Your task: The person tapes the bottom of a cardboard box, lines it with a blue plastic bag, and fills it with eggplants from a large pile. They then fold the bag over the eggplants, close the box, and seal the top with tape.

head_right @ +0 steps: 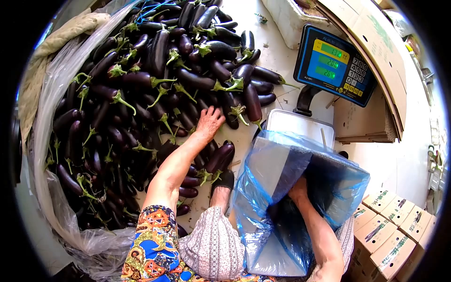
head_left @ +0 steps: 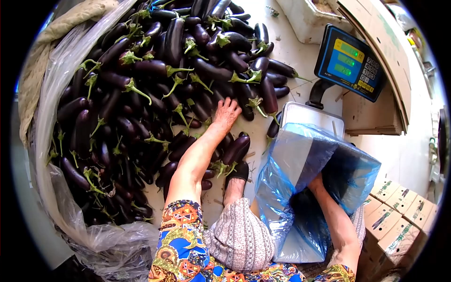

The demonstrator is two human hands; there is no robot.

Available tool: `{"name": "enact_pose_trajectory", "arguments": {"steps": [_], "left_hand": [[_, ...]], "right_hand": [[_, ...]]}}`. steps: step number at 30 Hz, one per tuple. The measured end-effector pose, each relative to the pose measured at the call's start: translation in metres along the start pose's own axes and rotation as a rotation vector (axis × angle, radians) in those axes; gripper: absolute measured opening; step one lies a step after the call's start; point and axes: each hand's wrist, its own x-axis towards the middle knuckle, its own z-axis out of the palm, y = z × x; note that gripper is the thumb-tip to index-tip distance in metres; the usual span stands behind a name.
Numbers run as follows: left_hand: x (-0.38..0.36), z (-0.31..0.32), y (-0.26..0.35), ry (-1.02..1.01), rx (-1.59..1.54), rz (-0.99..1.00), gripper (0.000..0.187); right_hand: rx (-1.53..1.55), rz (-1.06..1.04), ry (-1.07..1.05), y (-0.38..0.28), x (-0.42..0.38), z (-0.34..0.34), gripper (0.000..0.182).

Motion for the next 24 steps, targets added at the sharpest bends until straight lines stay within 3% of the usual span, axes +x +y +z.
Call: {"name": "enact_pose_trajectory", "arguments": {"steps": [1, 3, 4, 5, 7, 8, 11, 13, 15, 19, 21, 23, 24], "left_hand": [[0.004, -0.005, 0.003, -0.011, -0.009, 0.02, 0.031], [0.007, -0.013, 0.008, -0.224, -0.037, 0.096, 0.035], [0.012, 0.006, 0.013, -0.286, -0.154, 0.022, 0.048], [0.012, -0.028, 0.022, -0.262, -0.422, -0.134, 0.055], [0.018, -0.05, 0.035, 0.347, -0.314, -0.103, 0.062], [0.025, -0.046, 0.037, 0.501, -0.198, -0.046, 0.063], [0.051, -0.039, 0.046, 0.547, -0.213, -0.105, 0.044], [0.058, -0.038, 0.046, 0.516, -0.125, 0.043, 0.031], [0.057, -0.041, 0.038, 0.542, -0.184, 0.046, 0.027], [0.026, -0.091, 0.003, 0.645, -0.84, -0.167, 0.019], [-0.001, -0.123, -0.019, 0.604, -1.369, -0.51, 0.017], [-0.035, -0.118, -0.054, 0.558, -1.65, -0.791, 0.024], [-0.049, -0.119, -0.062, 0.554, -1.736, -0.787, 0.025]], "right_hand": [[0.049, 0.008, 0.006, 0.002, 0.0, 0.002, 0.04], [0.138, 0.025, 0.01, 0.01, -0.002, 0.007, 0.039], [0.064, 0.012, 0.02, 0.018, 0.0, 0.019, 0.038], [-0.006, 0.0, 0.032, 0.02, 0.006, 0.033, 0.038], [-0.07, 0.083, 0.009, 0.02, 0.005, 0.04, 0.037], [-0.095, 0.099, 0.008, 0.023, 0.007, 0.039, 0.038], [0.114, 0.163, 0.057, 0.043, 0.003, 0.043, 0.038], [0.348, 0.209, 0.111, 0.054, 0.003, 0.05, 0.039], [0.382, 0.205, 0.116, 0.055, 0.002, 0.051, 0.042], [0.271, 0.078, 0.156, 0.028, 0.002, 0.039, 0.058], [0.032, 0.072, 0.112, 0.001, 0.0, 0.017, 0.07], [0.041, 0.187, 0.044, -0.001, 0.005, 0.015, 0.078], [0.025, 0.213, 0.016, 0.003, 0.009, 0.016, 0.08]]}}
